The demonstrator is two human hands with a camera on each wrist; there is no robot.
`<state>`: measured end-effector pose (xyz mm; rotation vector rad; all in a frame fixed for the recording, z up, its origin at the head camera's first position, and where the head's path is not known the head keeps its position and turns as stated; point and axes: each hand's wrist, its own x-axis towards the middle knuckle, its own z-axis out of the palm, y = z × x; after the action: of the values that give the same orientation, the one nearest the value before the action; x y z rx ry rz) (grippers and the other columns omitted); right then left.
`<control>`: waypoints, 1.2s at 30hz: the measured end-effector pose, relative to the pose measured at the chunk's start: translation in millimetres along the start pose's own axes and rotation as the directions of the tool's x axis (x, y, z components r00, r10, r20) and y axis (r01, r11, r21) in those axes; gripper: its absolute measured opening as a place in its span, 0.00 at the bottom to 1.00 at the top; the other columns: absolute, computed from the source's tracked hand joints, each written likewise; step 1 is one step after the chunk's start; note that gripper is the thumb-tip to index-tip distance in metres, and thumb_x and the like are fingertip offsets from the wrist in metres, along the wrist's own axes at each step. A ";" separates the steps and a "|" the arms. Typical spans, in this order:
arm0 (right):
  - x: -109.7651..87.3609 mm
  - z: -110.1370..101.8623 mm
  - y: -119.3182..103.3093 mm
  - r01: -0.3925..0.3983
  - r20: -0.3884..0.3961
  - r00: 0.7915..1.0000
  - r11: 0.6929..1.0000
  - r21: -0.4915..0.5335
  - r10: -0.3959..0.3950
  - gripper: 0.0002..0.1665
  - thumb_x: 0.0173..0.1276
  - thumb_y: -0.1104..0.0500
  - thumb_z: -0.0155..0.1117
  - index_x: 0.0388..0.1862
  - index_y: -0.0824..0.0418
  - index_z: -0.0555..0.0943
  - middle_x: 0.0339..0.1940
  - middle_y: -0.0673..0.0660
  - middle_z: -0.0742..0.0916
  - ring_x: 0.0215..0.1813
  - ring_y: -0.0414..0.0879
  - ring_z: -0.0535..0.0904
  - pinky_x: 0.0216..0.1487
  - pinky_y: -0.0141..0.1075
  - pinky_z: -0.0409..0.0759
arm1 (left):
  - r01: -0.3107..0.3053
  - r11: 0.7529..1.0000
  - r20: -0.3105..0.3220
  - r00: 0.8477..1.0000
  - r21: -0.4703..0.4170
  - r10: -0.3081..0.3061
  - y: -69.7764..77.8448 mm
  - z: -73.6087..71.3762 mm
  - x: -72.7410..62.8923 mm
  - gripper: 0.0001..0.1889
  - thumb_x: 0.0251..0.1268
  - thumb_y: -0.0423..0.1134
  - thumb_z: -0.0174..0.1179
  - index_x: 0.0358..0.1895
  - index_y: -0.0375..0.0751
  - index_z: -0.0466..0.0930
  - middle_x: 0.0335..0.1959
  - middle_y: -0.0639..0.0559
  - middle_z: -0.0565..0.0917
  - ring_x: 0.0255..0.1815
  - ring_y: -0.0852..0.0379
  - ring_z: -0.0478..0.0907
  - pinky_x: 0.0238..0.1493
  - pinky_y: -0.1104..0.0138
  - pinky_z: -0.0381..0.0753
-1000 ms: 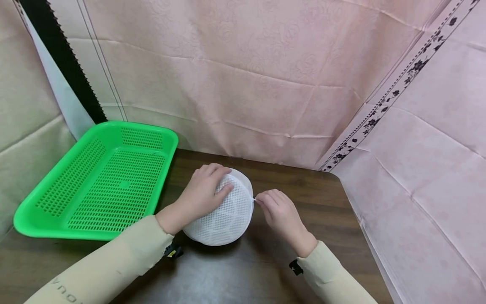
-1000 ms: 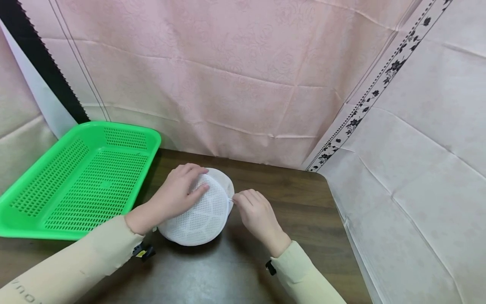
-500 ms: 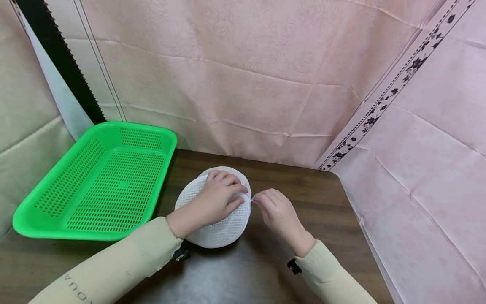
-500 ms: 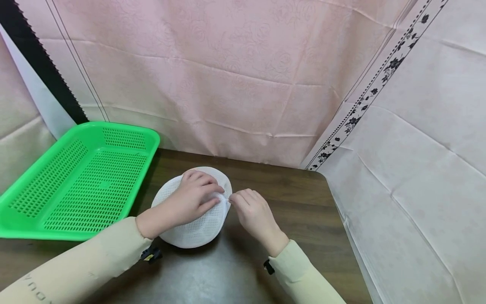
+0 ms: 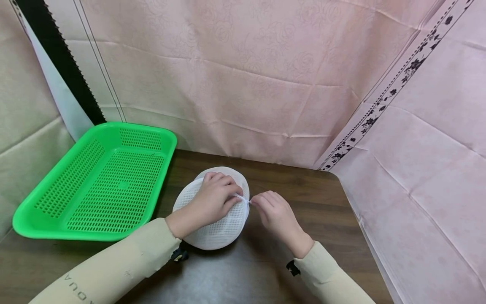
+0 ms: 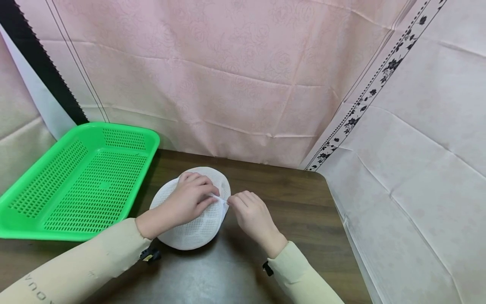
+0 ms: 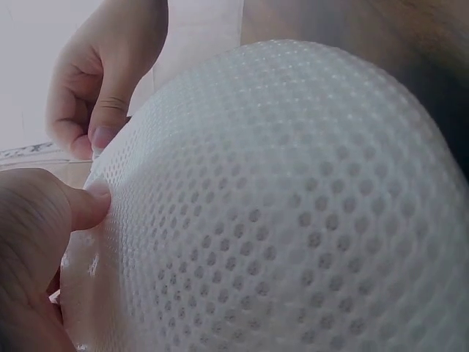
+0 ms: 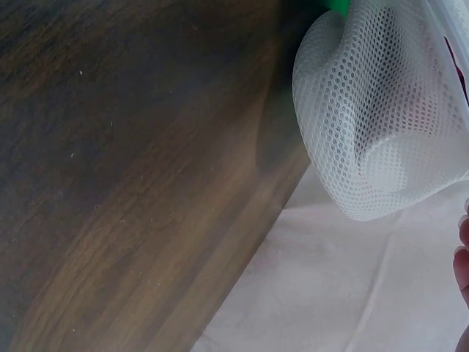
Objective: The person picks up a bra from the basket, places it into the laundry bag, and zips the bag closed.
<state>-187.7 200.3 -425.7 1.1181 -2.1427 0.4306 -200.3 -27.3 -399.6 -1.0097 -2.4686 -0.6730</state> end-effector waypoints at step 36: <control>1.8 1.3 -3.3 -0.011 -0.013 1.000 1.000 0.016 0.011 0.04 0.72 0.62 0.58 0.38 0.61 0.80 0.36 0.50 0.83 0.38 0.45 0.79 0.42 0.37 0.77 | 0.082 0.991 -0.131 0.987 -0.108 -0.096 -11.5 -10.1 -0.4 0.04 0.61 0.42 0.67 0.37 0.49 0.85 0.37 0.59 0.81 0.49 0.50 0.73 0.55 0.52 0.60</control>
<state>-186.3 196.5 -425.4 1.1096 -2.1388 0.4591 -206.7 -40.4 -394.8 -0.8626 -2.3926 -0.8750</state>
